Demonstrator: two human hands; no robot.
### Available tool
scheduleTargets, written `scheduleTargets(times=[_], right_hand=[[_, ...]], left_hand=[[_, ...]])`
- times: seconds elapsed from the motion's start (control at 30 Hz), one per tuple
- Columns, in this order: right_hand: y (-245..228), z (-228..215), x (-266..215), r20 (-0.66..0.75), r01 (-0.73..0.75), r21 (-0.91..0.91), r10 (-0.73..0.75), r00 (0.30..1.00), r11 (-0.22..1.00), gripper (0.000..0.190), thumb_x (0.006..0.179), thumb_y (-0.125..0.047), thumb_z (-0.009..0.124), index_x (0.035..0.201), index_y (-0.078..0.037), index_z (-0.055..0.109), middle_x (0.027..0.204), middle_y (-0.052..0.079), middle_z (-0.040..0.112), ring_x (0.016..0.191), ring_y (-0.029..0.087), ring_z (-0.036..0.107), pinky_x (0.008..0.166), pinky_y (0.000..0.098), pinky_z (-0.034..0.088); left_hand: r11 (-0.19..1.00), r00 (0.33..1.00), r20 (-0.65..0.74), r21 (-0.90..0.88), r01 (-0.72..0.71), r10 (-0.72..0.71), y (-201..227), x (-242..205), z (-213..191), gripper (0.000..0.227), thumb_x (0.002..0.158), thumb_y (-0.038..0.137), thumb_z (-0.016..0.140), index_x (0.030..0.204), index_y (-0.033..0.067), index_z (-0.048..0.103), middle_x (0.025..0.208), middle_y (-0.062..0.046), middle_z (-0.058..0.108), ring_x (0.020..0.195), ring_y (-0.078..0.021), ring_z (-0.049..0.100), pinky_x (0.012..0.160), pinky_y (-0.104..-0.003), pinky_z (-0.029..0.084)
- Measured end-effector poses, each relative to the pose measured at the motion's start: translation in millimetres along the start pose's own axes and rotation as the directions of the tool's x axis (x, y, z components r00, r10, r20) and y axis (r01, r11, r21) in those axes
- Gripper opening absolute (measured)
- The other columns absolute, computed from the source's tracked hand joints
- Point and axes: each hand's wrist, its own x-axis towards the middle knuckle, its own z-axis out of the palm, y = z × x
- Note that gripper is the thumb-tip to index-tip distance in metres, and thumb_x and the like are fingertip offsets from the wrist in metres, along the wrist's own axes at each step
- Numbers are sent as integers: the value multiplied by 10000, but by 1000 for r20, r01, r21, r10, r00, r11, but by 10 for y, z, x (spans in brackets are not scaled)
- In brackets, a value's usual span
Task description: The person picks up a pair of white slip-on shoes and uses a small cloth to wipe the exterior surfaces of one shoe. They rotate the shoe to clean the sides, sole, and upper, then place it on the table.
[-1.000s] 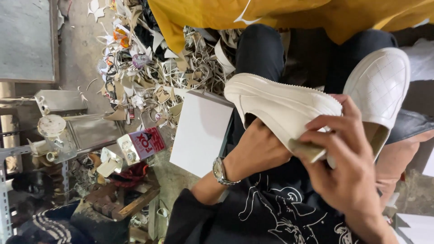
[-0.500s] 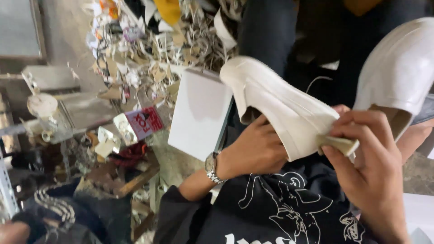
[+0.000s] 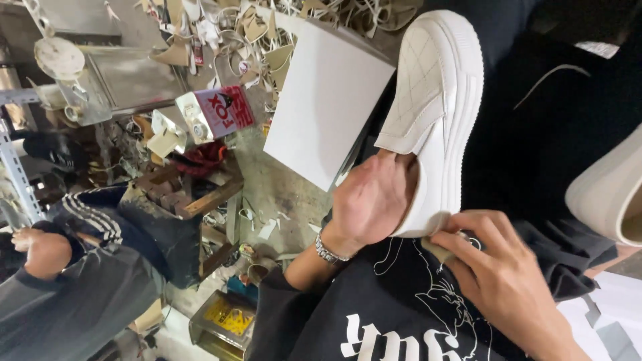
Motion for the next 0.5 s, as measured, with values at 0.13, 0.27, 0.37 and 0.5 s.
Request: scheduleTargets(times=[0.13,0.27,0.37,0.5], right_hand=[[214,135,137,-34,-11,-198,5,999,980,185,924,-243,728,1104,-203,723,1103,-19,675,906,270,546,727,412,399],[290,231,634,-247,34,-15,-36,968,999,257,918,134,656,1113,-11,742,1105,150,643,957,347,559,849,443,467],[219,436,568,-271,119,-21,-121,955,993,251,923,139,650,1072,-42,739,1123,121,667,887,299,558,802,443,439],[515,832,341,-407,247,-51,-246,880,968,194,888,-43,632,921,-162,782,955,67,719,712,315,581,684,438,469]], left_hand=[[992,1000,19,-127,20,-18,-31,-109,-458,220,1146,205,496,1186,26,618,1471,-136,593,1359,-218,553,1259,-335,365],[992,999,31,124,23,-27,-67,-195,-639,453,1123,270,491,1514,40,489,1508,-116,559,1391,-232,519,1247,-400,342],[984,996,19,160,79,-83,15,-228,-748,450,1081,365,521,1391,39,508,1320,-123,509,1207,-252,499,1090,-411,377],[987,996,57,148,62,-71,27,-118,-745,430,1073,350,510,1346,17,523,1265,-141,511,1183,-260,504,1061,-385,407]])
